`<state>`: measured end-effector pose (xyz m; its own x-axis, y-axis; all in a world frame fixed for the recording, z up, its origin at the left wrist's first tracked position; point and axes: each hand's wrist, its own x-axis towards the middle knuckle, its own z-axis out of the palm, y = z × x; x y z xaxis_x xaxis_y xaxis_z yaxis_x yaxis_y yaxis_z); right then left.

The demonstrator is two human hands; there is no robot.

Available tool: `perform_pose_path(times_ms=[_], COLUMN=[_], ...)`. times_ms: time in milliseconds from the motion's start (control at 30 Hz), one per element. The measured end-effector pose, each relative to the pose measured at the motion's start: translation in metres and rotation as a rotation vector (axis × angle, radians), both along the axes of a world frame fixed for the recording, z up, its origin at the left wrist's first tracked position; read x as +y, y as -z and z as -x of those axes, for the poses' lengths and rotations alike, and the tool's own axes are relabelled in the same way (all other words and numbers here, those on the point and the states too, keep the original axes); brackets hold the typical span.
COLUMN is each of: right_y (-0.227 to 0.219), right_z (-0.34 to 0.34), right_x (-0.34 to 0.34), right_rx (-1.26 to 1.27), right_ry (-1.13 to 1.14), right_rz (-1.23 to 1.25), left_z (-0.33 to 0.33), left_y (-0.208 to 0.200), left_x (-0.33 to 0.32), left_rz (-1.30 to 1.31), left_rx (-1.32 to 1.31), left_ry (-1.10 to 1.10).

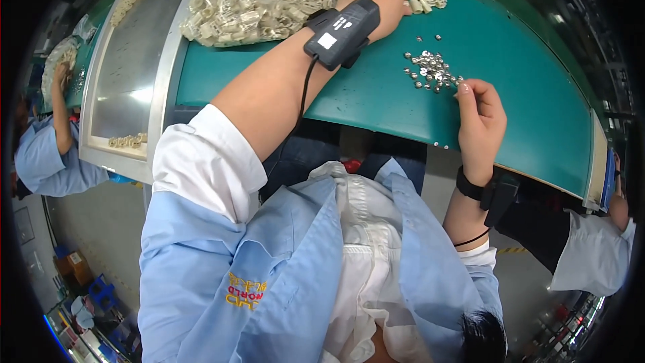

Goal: The person picks up a plastic housing and a metal component by hand, inserts the component into the housing, and places the assembled unit onto a metal tray.

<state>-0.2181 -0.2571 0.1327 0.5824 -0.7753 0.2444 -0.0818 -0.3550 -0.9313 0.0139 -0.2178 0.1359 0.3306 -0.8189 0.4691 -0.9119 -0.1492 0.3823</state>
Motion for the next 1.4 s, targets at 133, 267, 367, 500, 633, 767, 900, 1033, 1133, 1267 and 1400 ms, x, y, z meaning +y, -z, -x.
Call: perform_pose_path(times_ms=[133,267,367,500,633,767,900,1033,1133,1267,1400], right_y=[-0.002,0.0,-0.002,-0.008,-0.016,-0.018,-0.024,-0.024,-0.02,-0.018,-0.018], right_z=[-0.005,-0.003,0.0,-0.002,0.0,-0.001,-0.004,-0.006,-0.004,0.003,0.009], right_x=[0.002,-0.003,-0.001,-0.001,-0.012,-0.02,-0.017,-0.017,-0.021,-0.024,-0.03], right_rx=[-0.004,-0.021,-0.003,0.087,0.251,0.381,0.484,0.537,0.518,0.264,0.128], right_ry=[-0.015,-0.009,0.01,-0.011,-0.042,-0.047,-0.072,-0.056,-0.04,-0.087,-0.178], right_rz=[-0.04,-0.072,-0.074,-0.007,0.226,0.57,0.675,0.676,0.627,0.211,-0.049], left_z=[-0.009,0.011,0.036,0.052,0.045,0.055,0.062,0.065,0.068,0.072,0.072], left_y=[0.0,-0.016,-0.037,-0.012,-0.004,-0.002,-0.001,0.001,-0.001,-0.003,-0.003], left_x=[0.006,0.037,0.078,0.107,0.111,0.114,0.115,0.117,0.117,0.117,0.116], left_rz=[-0.041,0.014,-0.157,0.113,0.37,0.347,0.347,0.378,0.378,0.365,0.348], left_rx=[0.028,0.324,0.873,1.319,1.616,1.572,1.498,1.501,1.478,1.45,1.433], left_ry=[0.063,0.166,0.192,0.261,0.368,0.372,0.41,0.488,0.468,0.448,0.444])
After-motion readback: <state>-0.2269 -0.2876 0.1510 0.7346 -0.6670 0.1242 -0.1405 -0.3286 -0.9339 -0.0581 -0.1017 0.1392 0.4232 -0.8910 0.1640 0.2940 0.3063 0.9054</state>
